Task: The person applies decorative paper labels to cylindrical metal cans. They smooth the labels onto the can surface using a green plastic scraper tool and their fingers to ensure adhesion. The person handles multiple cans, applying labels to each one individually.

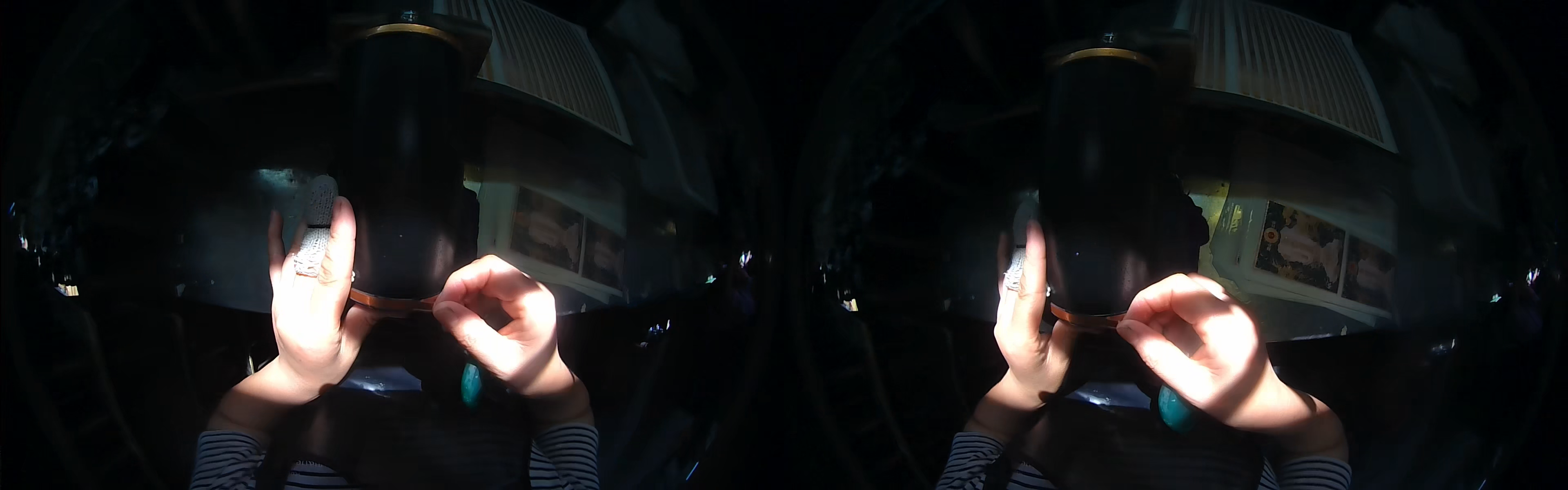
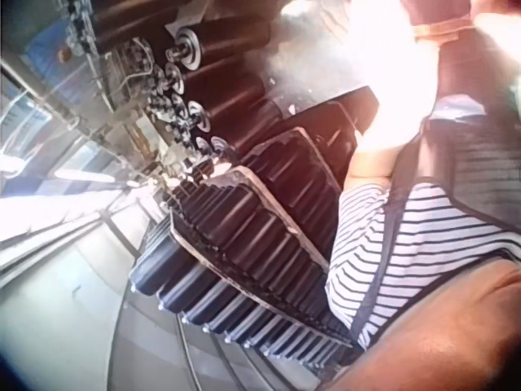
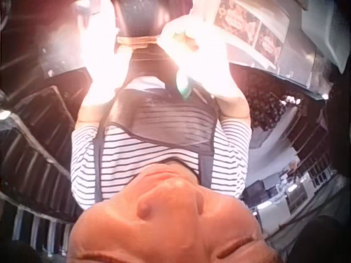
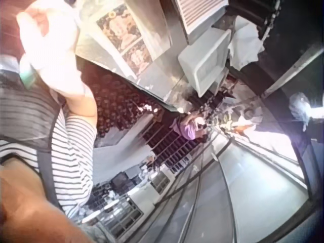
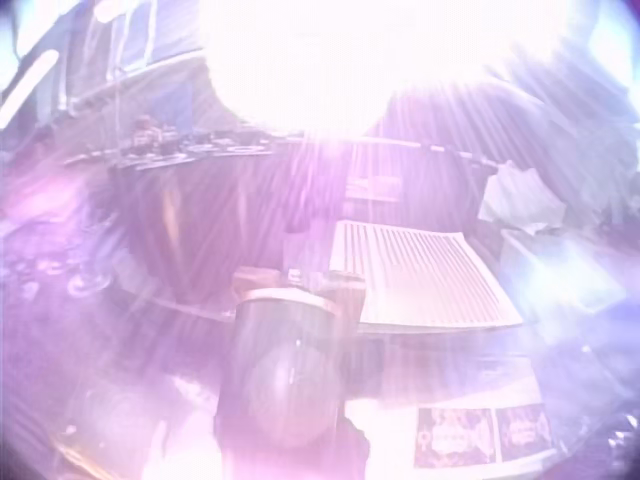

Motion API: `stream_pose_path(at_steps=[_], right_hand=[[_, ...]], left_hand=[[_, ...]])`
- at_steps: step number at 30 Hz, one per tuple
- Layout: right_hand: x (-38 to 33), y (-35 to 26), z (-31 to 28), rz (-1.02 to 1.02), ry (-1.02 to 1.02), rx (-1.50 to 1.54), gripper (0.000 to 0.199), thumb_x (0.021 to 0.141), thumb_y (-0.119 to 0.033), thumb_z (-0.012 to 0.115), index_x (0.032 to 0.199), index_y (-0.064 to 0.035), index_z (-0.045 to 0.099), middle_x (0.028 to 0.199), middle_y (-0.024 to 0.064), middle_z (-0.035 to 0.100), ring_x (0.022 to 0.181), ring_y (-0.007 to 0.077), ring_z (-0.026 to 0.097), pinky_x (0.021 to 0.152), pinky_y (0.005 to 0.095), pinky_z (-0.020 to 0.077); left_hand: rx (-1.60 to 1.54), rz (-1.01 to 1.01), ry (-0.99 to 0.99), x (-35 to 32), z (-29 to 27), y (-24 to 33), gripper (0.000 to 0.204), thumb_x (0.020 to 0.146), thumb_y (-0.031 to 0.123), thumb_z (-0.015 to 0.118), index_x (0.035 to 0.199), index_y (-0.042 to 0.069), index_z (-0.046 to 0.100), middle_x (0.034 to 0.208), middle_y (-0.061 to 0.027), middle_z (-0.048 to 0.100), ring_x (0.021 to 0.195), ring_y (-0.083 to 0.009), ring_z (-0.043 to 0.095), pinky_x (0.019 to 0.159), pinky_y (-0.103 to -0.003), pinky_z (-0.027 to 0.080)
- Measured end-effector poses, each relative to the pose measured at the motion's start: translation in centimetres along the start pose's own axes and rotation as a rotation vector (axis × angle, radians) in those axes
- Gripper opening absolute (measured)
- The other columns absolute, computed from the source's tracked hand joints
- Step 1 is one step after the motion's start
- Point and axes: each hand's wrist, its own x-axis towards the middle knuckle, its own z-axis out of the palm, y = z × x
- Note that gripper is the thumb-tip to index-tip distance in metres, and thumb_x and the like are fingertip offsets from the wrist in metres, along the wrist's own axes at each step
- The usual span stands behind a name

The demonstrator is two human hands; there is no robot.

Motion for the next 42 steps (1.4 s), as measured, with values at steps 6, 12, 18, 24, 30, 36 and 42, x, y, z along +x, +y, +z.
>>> stream_pose_path(at_steps=[6, 12, 18, 24, 30, 36, 42], right_hand=[[0.1, 1.1, 0.2, -0.181, -0.033, -0.058, 0.01, 0.079, 0.002, 0.063, 0.088, 0.0011, 0.058, 0.081, 0.0079, 0.057, 0.071, 0.013, 0.057, 0.064, 0.0235, 0.0485], [-1.0, 3.1, 0.1, -0.326, 0.034, 0.126, 0.013, 0.08, 0.001, 0.064, 0.09, 0.0013, 0.056, 0.082, 0.0076, 0.058, 0.071, 0.0106, 0.057, 0.062, 0.0211, 0.0467], [-2.3, 4.5, -0.4, -0.44, 0.28, -0.121, 0.015, 0.077, 0.0, 0.064, 0.092, -0.0003, 0.061, 0.071, 0.0054, 0.059, 0.058, 0.0118, 0.057, 0.055, 0.0226, 0.0463], [-1.1, 5.1, 0.7, -0.842, 0.275, -0.834, 0.035, 0.066, 0.002, 0.065, 0.101, -0.0023, 0.066, 0.058, -0.0029, 0.05, 0.049, 0.0083, 0.047, 0.047, 0.0208, 0.0391], [-0.5, 6.6, 0.6, -0.977, 0.314, -0.831, 0.037, 0.063, 0.002, 0.065, 0.1, -0.0004, 0.067, 0.058, -0.0032, 0.049, 0.047, 0.0068, 0.045, 0.043, 0.019, 0.0371], [-0.4, 5.9, 0.2, -0.898, 0.207, -0.753, 0.035, 0.065, -0.002, 0.065, 0.099, 0.0003, 0.066, 0.063, -0.0012, 0.056, 0.049, 0.0062, 0.049, 0.042, 0.0179, 0.037], [-0.6, 6.2, 0.3, -0.915, 0.254, -0.763, 0.038, 0.066, -0.001, 0.064, 0.104, -0.0019, 0.065, 0.06, -0.0024, 0.051, 0.05, 0.0076, 0.046, 0.045, 0.0196, 0.0399]], left_hand=[[0.032, 0.053, 0.019, -4.2, -0.5, 0.2, 0.044, 0.081, 0.017, 0.063, 0.123, 0.008, 0.052, 0.107, -0.0146, 0.058, 0.107, -0.0301, 0.053, 0.098, -0.067, 0.021], [0.509, 0.256, 0.113, -3.7, 0.7, 2.4, 0.043, 0.069, 0.027, 0.077, 0.107, 0.039, 0.06, 0.115, -0.009, 0.05, 0.11, -0.0217, 0.051, 0.097, -0.069, 0.024], [-0.049, 0.18, 0.155, -0.5, -0.1, 2.1, 0.039, 0.077, 0.017, 0.065, 0.115, 0.02, 0.058, 0.119, -0.0123, 0.051, 0.111, -0.0216, 0.049, 0.103, -0.06, 0.022], [-0.607, -0.242, -0.172, 2.0, -1.4, 1.0, 0.077, 0.081, 0.012, 0.059, 0.142, 0.001, 0.014, 0.144, -0.0194, 0.019, 0.134, -0.0292, 0.021, 0.109, -0.039, 0.019], [-0.527, -0.29, -0.277, 2.4, -1.7, 1.7, 0.087, 0.077, 0.008, 0.06, 0.144, 0.005, 0.005, 0.15, -0.0151, 0.004, 0.137, -0.0284, 0.014, 0.108, -0.04, 0.023], [-0.511, -0.284, -0.275, 2.5, -1.5, 1.6, 0.093, 0.076, 0.019, 0.067, 0.143, 0.002, 0.004, 0.147, -0.024, -0.004, 0.138, -0.0353, -0.003, 0.11, -0.045, 0.006], [-0.557, -0.222, -0.364, 2.1, -1.9, 0.9, 0.098, 0.075, 0.02, 0.069, 0.143, 0.003, 0.001, 0.147, -0.0245, -0.007, 0.137, -0.0365, -0.011, 0.11, -0.047, 0.002]])
